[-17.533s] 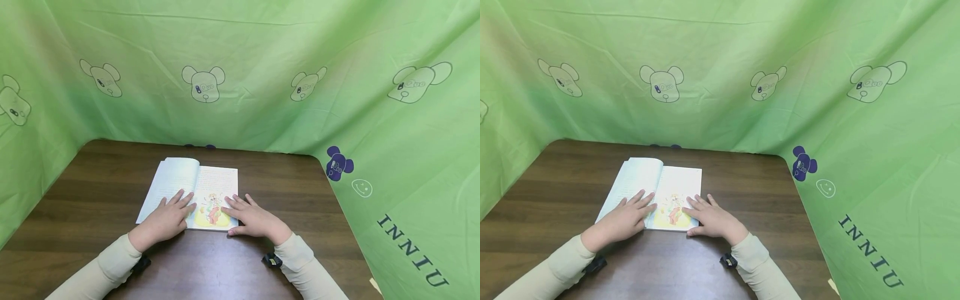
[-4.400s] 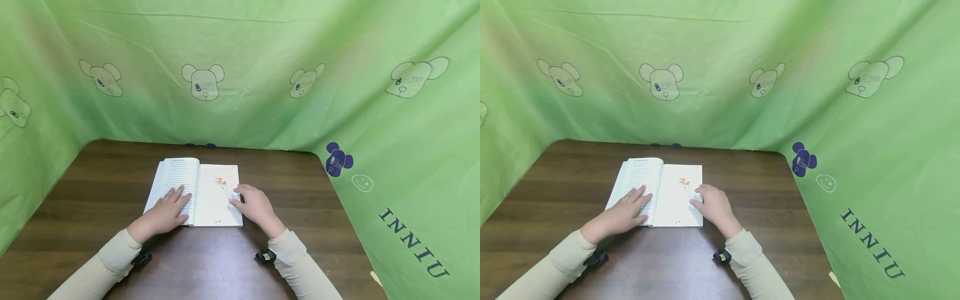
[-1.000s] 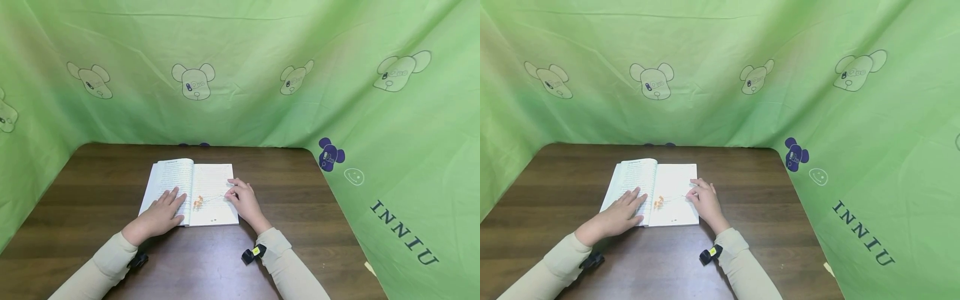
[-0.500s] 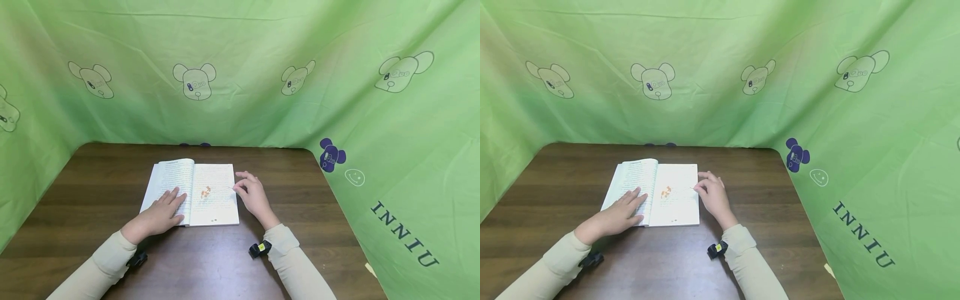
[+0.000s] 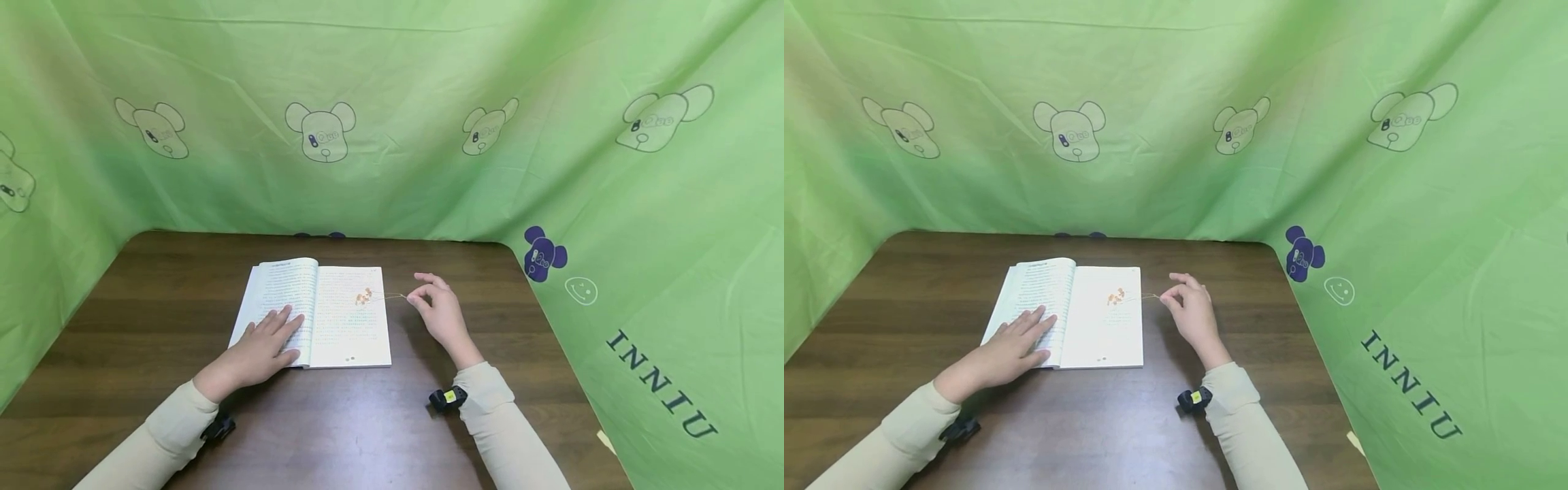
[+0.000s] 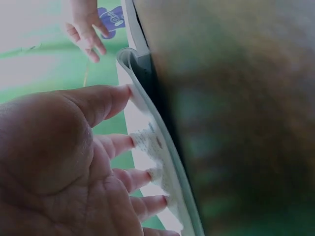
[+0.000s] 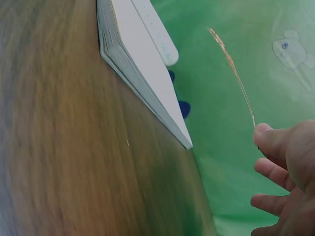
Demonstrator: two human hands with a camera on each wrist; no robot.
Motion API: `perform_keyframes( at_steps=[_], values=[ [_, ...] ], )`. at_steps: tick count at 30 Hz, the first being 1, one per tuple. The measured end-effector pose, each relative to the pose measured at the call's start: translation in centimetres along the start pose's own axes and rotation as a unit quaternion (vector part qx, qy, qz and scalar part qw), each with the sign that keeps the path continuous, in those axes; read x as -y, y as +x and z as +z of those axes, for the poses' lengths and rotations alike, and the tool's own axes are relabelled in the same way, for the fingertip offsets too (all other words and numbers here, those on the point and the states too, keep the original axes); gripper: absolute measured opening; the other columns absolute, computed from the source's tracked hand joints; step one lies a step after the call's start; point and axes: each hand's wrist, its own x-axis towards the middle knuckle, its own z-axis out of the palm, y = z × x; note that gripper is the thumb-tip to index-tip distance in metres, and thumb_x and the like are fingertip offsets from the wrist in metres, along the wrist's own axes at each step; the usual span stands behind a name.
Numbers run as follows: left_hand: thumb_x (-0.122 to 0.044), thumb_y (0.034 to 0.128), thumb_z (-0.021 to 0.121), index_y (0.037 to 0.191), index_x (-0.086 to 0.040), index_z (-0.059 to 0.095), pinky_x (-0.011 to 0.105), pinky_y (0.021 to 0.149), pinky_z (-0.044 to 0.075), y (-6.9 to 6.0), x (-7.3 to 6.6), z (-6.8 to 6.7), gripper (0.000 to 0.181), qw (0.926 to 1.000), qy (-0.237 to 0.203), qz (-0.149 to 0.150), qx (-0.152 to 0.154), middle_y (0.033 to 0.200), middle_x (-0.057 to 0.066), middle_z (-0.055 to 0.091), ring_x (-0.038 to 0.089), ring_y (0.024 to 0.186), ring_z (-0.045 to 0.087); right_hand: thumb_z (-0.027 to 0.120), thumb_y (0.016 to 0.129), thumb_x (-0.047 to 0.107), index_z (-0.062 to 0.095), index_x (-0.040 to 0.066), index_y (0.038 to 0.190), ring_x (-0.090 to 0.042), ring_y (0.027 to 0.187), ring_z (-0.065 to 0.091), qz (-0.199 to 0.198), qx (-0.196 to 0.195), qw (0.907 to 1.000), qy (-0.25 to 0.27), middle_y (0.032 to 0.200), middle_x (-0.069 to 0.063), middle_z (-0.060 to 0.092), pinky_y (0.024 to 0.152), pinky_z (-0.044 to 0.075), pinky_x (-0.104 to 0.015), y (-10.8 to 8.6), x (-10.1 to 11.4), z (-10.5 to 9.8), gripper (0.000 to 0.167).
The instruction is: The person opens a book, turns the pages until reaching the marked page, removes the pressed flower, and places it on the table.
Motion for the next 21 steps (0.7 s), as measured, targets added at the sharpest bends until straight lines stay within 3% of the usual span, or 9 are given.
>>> perform_keyframes(
  at_steps=[5,11,21],
  values=[
    [-0.044,0.1047,0.055,0.163,-0.013,0.029,0.077,0.114,0.017,-0.2,0.5,0.3,0.071,0.9999,-0.011,-0.001,0.005,0.170,0.019,0.017,0.049,0.154,0.016,0.075,0.094,0.014,0.075,0.006,0.089,-0.030,0.132,0.057,0.012,-0.010,0.9999,0.006,0.139,-0.008,0.064,0.103,0.046,-0.047,-0.1,-0.8,-1.1,0.009],
    [-0.049,0.1026,0.057,0.163,-0.013,0.028,0.077,0.114,0.017,-0.1,0.6,0.2,0.076,0.9999,-0.010,-0.001,0.007,0.170,0.019,0.016,0.049,0.154,0.016,0.075,0.094,0.013,0.075,0.006,0.089,-0.032,0.131,0.057,0.031,-0.018,0.9994,0.000,0.139,-0.009,0.064,0.099,0.046,-0.048,-0.2,-1.8,-2.2,0.008],
    [-0.047,0.1024,0.058,0.163,-0.012,0.029,0.078,0.113,0.016,-0.3,0.3,-0.1,0.076,0.9998,-0.015,-0.007,0.012,0.169,0.021,0.017,0.051,0.153,0.016,0.072,0.096,0.016,0.076,0.004,0.093,-0.034,0.136,0.053,0.064,-0.015,0.9976,-0.021,0.142,-0.010,0.061,0.110,0.040,-0.050,-0.5,-3.9,-3.8,0.013]
  ],
)
